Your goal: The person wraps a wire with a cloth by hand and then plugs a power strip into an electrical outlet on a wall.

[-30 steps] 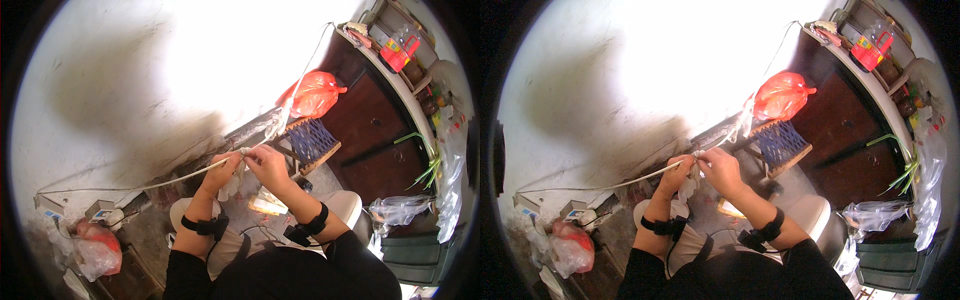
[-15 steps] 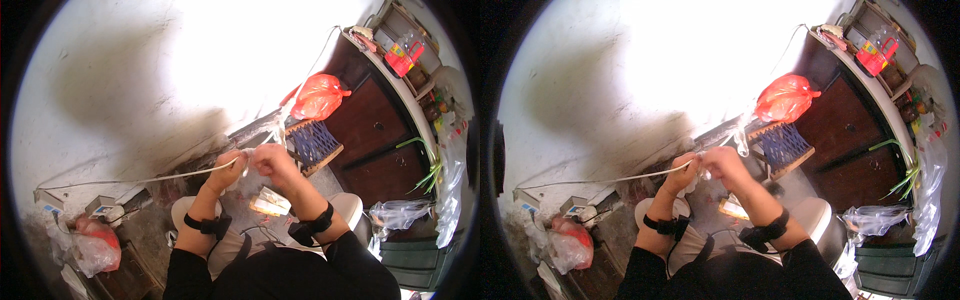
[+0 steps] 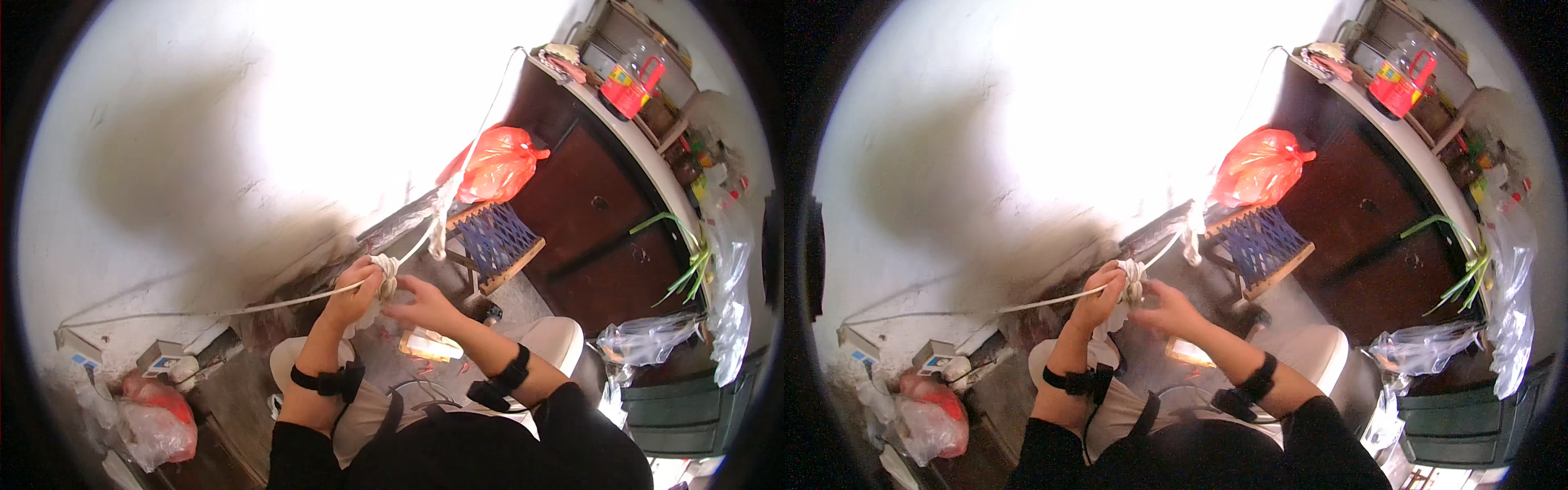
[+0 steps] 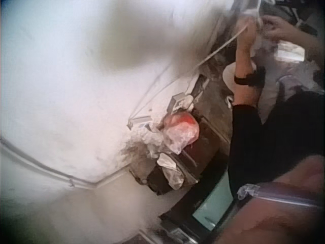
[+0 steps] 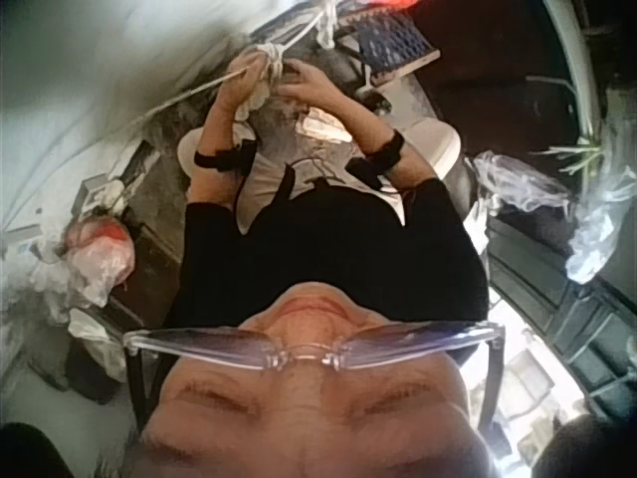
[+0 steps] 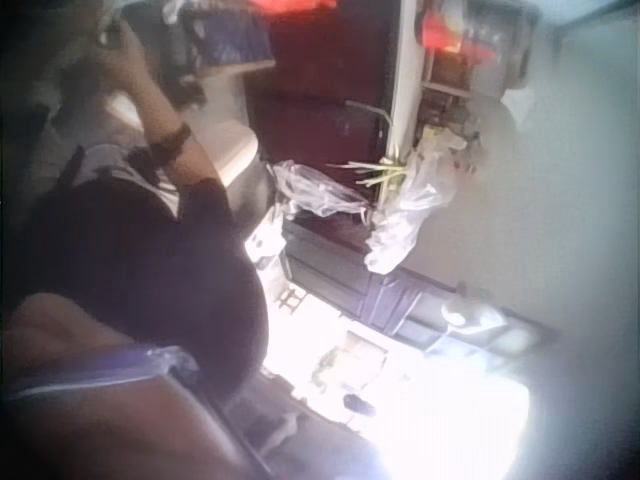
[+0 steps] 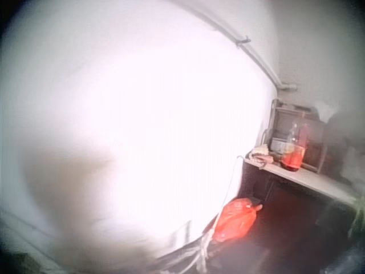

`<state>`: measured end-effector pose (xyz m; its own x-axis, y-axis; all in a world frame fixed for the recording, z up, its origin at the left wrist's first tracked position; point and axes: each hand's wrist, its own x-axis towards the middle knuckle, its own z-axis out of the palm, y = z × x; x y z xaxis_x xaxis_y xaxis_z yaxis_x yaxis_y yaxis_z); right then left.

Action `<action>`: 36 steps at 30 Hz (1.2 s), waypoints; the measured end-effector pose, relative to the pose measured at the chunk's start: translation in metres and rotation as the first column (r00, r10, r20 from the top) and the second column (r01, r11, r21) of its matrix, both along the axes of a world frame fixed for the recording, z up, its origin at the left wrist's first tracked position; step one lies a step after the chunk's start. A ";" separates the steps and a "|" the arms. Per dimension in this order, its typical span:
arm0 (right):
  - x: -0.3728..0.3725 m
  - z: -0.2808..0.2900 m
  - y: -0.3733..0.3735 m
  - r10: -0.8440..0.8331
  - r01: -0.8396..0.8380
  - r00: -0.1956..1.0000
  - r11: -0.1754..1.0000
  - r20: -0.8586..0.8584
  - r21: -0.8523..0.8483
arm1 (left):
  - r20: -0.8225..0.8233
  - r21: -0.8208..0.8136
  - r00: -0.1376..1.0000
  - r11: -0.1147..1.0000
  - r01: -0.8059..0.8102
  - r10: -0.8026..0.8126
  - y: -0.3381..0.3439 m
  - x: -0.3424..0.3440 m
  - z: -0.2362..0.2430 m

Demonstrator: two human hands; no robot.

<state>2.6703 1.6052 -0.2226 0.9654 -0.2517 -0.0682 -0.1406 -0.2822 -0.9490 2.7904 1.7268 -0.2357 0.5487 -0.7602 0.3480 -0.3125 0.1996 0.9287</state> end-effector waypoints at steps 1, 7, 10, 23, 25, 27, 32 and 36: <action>0.006 0.006 0.002 -0.056 0.077 0.996 0.926 -0.066 0.369 | 0.061 -0.013 0.997 0.999 -0.039 0.040 -0.001 -0.003 0.000; -0.001 0.011 -0.030 -0.250 0.225 0.968 0.906 0.025 0.358 | 0.069 0.015 0.992 0.994 -0.107 0.106 -0.001 -0.003 -0.007; -0.008 0.055 -0.059 -0.627 0.534 0.695 0.778 0.353 0.330 | 0.027 0.074 0.999 0.997 -0.035 0.033 0.009 -0.002 -0.002; 0.040 0.007 -0.090 -0.361 0.369 0.929 0.885 0.081 -0.283 | -0.092 0.028 0.995 0.998 0.051 -0.048 0.002 -0.006 0.000; 0.021 0.013 -0.084 -0.338 0.396 0.917 0.696 0.214 -0.599 | -0.105 0.064 0.994 0.998 -0.007 0.014 -0.001 -0.005 -0.001; -0.002 0.021 -0.082 -0.341 0.439 0.898 0.680 0.278 -0.587 | -0.309 0.149 0.948 0.988 -0.026 0.072 -0.005 -0.004 -0.001; -0.029 0.037 -0.074 -0.306 0.482 0.872 0.669 0.382 -0.565 | -0.418 0.129 0.903 0.990 -0.048 0.098 -0.007 0.000 -0.006; -0.058 -0.002 -0.060 0.116 -0.115 0.992 0.685 -0.048 -0.719 | -0.420 0.055 0.902 0.995 -0.088 0.103 -0.012 -0.001 -0.010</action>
<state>2.6124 1.5457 -0.2244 0.9901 -0.1094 0.0876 -0.0589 -0.8920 -0.4483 2.7891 1.7145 -0.2454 0.7091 -0.7038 0.0432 0.0939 0.1549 0.9835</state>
